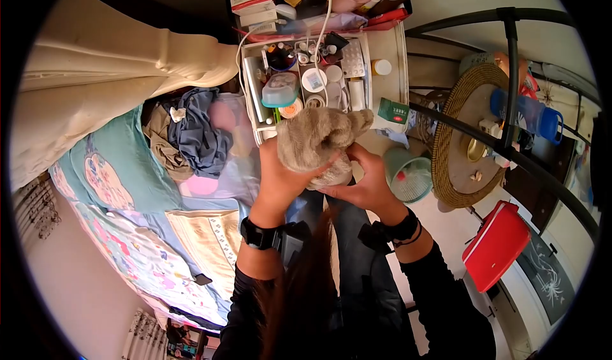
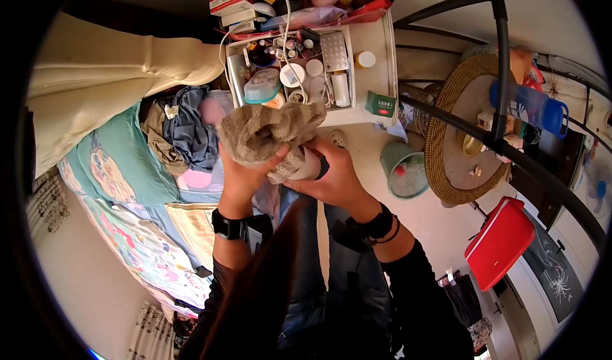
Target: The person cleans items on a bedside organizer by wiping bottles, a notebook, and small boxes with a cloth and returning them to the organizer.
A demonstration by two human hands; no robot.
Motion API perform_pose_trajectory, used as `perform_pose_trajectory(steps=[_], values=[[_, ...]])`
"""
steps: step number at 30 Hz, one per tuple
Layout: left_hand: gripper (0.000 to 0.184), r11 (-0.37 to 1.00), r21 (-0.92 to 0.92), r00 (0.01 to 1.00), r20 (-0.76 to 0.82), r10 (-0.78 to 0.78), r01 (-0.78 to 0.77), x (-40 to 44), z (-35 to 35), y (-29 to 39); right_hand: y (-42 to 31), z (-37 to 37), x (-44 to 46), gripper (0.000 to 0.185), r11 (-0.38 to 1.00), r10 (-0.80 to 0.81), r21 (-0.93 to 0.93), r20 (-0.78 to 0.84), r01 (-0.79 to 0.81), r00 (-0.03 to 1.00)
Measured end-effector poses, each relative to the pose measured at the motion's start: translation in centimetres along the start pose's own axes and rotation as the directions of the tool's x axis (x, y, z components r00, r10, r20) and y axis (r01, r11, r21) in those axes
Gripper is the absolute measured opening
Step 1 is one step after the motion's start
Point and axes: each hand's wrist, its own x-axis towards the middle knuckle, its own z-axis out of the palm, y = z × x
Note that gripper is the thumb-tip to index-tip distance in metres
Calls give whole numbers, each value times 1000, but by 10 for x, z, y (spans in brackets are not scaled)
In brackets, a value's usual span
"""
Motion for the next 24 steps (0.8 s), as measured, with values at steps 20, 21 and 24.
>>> perform_pose_trajectory(steps=[20,21,24], values=[[27,987,140,987,-150,-58,79,16,-6,-33,15,32,4,45,753,-378,-655,-358,58,854],[27,987,141,987,-148,-62,83,18,-6,-33,16,34,4,44,672,-439,-739,-342,51,831],[26,990,131,989,-146,-30,49,22,-9,-30,15,35,4,44,771,-335,-636,-354,38,873]])
